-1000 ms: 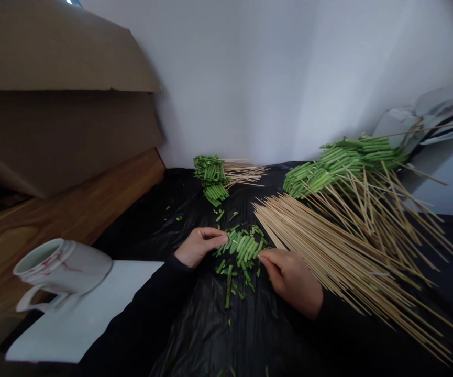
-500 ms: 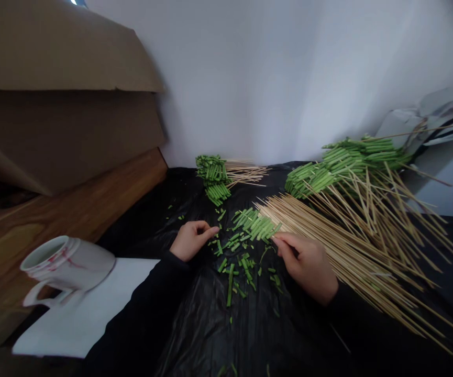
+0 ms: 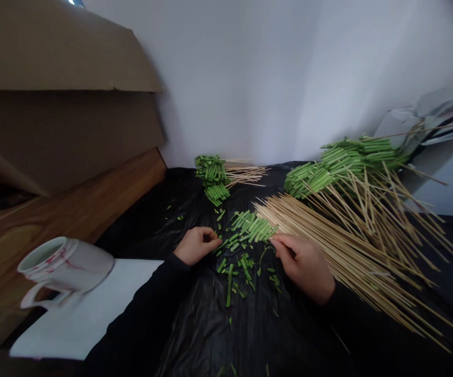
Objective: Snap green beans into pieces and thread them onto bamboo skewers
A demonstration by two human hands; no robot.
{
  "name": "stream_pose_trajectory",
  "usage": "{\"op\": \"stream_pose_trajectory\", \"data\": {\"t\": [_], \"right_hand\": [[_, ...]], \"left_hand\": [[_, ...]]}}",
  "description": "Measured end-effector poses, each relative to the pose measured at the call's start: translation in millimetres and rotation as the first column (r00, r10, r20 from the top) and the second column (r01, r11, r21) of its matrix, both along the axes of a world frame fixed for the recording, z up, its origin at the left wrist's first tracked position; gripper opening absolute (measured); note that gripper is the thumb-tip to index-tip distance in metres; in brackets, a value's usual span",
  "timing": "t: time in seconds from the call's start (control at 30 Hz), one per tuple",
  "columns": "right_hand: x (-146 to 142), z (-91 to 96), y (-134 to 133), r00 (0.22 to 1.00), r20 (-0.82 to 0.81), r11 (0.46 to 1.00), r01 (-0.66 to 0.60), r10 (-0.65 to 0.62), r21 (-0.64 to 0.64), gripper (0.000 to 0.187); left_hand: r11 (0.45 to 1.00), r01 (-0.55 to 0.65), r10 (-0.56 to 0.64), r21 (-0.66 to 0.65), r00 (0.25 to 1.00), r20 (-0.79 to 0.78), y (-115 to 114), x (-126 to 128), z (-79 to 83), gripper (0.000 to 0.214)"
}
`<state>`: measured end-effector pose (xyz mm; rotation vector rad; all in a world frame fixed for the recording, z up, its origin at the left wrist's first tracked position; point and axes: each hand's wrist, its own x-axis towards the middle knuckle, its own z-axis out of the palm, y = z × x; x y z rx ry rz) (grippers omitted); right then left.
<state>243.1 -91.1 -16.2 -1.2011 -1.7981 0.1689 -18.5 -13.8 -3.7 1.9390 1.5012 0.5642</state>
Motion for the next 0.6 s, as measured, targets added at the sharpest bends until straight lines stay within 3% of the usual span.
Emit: {"op": "stream_pose_trajectory", "data": {"t": [0.13, 0.3, 0.4, 0.6], "right_hand": [[-1.8, -0.4, -2.7, 0.999, 0.016, 0.998, -0.031, 0.032, -0.045, 0.02], [-6.4, -0.4, -6.2, 0.995, 0.047, 0.992, -0.087, 0.092, -0.09, 0.022], [-8.5, -0.2, -7.3, 0.993, 0.051, 0.99, -0.101, 0.106, -0.096, 0.022], [-8.6, -1.2, -7.8, 0.992, 0.056, 0.987, -0.107, 0.114, -0.117, 0.022]], "left_hand": [[0.996, 0.005, 0.026, -0.092, 0.942, 0.335, 1.4, 2.2, 2.8, 0.028], [0.942, 0.042, 0.2, -0.333, 0.727, 0.657, 0.4, 4.6, 6.0, 0.032], [0.913, 0.067, 0.276, -0.402, 0.623, 0.732, -0.7, 6.7, 7.3, 0.036], [0.877, 0.075, 0.344, -0.474, 0.59, 0.73, -3.6, 10.3, 8.2, 0.045]]}}
